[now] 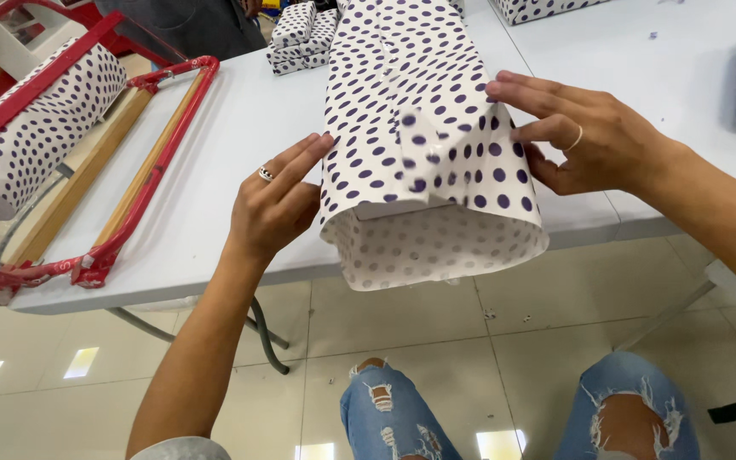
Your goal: The person wraps several white boxes using polka-dot patterned paper, folding the edges of the paper around the boxes and securing them with tape from a dispenser.
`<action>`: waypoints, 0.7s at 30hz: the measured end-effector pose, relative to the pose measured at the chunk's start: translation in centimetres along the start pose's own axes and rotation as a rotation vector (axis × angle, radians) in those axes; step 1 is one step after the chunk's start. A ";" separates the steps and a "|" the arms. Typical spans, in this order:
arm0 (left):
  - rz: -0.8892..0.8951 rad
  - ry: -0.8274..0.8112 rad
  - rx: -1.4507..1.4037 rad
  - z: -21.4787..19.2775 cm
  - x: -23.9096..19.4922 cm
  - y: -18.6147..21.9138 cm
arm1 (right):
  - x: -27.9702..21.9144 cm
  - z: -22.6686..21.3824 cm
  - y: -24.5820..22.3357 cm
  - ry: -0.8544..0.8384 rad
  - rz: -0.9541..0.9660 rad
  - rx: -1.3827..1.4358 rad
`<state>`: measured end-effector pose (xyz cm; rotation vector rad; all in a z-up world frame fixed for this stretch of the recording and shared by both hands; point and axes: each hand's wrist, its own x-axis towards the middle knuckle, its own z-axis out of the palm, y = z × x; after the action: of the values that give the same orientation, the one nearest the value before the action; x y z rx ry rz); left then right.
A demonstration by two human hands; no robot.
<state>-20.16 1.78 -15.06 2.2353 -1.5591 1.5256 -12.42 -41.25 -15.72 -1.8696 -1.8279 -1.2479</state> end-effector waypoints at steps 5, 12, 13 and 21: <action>0.041 -0.010 0.056 1.5 -2.2 -0.8 | -1.3 0.1 0.8 -0.024 -0.105 -0.113; 0.039 -0.040 0.076 2.6 -2.7 -0.9 | -2.0 1.5 1.8 -0.074 -0.193 -0.206; 0.038 -0.042 0.073 2.7 -2.9 -0.8 | -2.1 1.8 1.8 -0.074 -0.190 -0.205; -0.044 -0.102 -0.060 3.2 -3.7 0.7 | -2.4 2.4 0.0 -0.101 -0.303 -0.333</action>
<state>-18.49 2.43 -19.68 2.3319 -1.5472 1.3551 -11.11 -41.24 -18.89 -1.8948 -2.1280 -1.6775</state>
